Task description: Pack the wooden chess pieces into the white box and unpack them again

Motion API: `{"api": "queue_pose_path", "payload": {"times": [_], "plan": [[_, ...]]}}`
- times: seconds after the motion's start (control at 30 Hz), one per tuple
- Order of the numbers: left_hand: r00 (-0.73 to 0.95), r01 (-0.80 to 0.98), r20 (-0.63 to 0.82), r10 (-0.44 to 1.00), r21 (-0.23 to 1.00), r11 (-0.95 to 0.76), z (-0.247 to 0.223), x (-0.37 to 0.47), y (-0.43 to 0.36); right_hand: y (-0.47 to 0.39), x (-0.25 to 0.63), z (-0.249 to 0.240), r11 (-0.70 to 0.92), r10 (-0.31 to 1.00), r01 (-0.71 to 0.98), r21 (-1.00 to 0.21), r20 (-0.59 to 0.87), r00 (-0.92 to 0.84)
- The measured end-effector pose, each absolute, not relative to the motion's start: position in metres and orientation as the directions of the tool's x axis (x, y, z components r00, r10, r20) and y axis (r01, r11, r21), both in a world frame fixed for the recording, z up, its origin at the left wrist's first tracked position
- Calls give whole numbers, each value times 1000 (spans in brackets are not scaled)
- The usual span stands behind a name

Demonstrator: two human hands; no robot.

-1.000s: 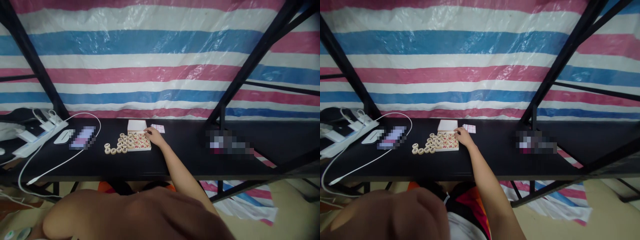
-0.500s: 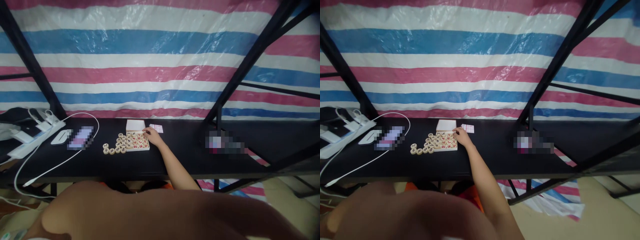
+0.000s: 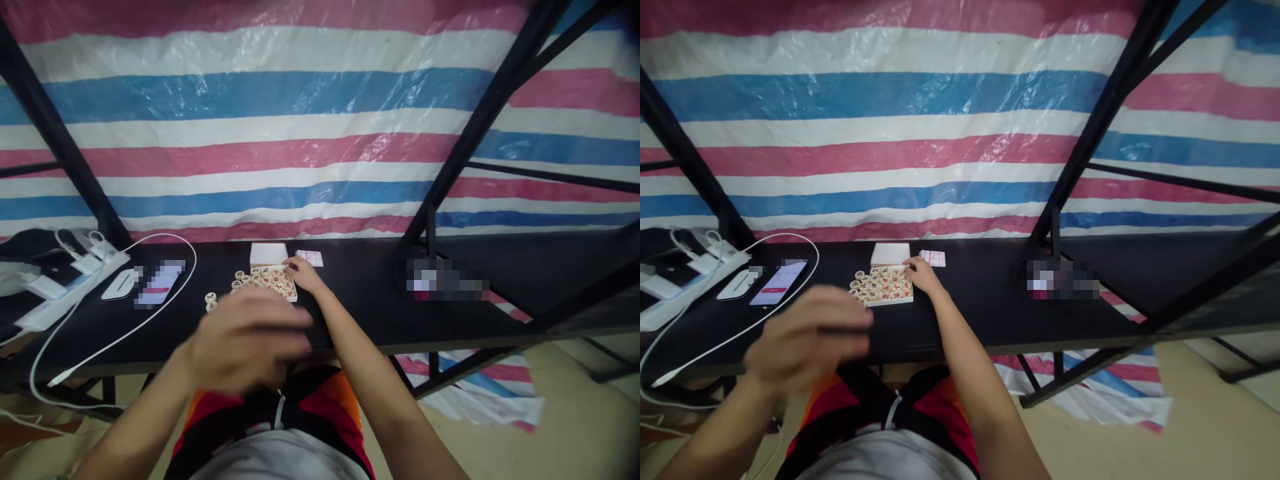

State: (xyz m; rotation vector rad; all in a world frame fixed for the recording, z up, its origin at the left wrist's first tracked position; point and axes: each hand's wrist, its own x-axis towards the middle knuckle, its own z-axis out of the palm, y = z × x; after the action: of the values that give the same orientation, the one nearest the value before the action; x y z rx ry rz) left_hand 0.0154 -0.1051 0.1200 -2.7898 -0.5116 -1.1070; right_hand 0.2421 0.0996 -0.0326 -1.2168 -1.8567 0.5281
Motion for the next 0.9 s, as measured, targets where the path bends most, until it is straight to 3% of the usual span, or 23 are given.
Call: {"api": "queue_pose_path", "payload": {"times": [0.1, 0.17, 0.23, 0.3, 0.6, 0.9], "plan": [[560, 539, 594, 578, 269, -798, 120, -6, -32, 100, 242, -33, 449, 889, 545, -708, 415, -194], [484, 679, 351, 801, 427, -597, 103, -35, 5, 101, 241, -33, 449, 889, 547, -706, 413, -197], [434, 755, 82, 897, 511, -412, 82, -64, 27, 100, 241, -33, 444, 892, 544, -711, 408, -195], [432, 770, -73, 899, 549, -325, 63, -83, 36, 100, 241, -32, 440, 894, 541, -716, 405, -191], [402, 691, -6, 916, 658, -299, 27, -82, 36, 99, 240, -29, 435, 895, 568, -699, 406, -186], [363, 727, 207, 908, 546, -415, 12, -69, 37, 100, 240, -30, 433, 896, 566, -702, 402, -186]]}}
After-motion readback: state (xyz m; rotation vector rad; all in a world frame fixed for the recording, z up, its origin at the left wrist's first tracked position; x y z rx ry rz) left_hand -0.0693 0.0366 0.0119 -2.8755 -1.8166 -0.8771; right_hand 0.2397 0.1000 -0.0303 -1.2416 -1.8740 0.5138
